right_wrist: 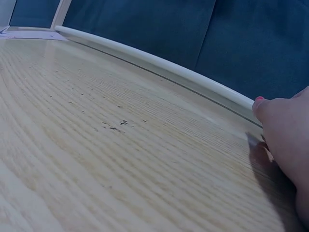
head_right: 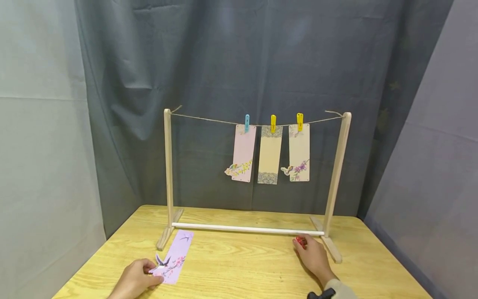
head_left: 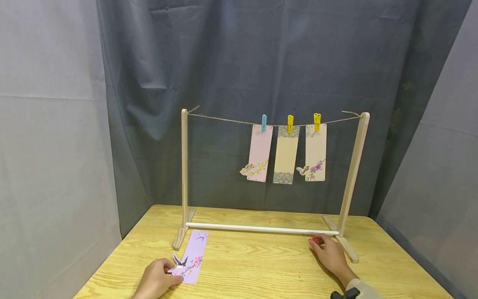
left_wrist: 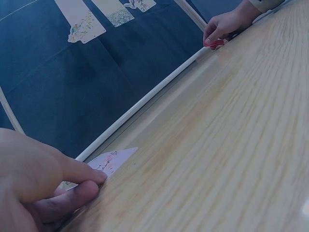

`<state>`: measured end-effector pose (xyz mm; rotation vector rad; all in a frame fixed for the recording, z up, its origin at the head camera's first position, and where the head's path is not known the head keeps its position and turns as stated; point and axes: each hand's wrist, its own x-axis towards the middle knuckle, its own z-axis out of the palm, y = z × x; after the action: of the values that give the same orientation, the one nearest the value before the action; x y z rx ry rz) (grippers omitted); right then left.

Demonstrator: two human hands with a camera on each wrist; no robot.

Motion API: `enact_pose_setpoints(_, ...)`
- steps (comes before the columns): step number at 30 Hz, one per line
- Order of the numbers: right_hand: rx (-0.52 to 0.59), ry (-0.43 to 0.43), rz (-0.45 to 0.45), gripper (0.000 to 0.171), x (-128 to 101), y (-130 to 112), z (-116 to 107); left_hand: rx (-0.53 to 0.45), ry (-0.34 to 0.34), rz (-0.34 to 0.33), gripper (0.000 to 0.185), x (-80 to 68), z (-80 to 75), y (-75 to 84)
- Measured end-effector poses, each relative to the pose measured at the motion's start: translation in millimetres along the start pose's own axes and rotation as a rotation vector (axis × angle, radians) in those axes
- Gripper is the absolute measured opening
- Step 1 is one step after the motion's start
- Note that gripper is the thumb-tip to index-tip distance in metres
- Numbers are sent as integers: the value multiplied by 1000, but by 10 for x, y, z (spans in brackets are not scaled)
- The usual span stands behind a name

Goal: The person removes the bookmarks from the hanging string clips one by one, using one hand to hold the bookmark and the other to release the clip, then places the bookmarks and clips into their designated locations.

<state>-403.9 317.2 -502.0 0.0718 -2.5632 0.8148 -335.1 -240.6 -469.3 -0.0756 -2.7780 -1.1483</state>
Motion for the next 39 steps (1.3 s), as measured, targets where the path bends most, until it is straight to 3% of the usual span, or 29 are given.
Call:
enact_pose_setpoints(9,-67,40,-13,30,-17,9,9,16,7,7,39,7,-4,16)
enact_pose_setpoints(39,-168,2,-57,28,-25,-51,8,10,19,-4,41,-7,21,13)
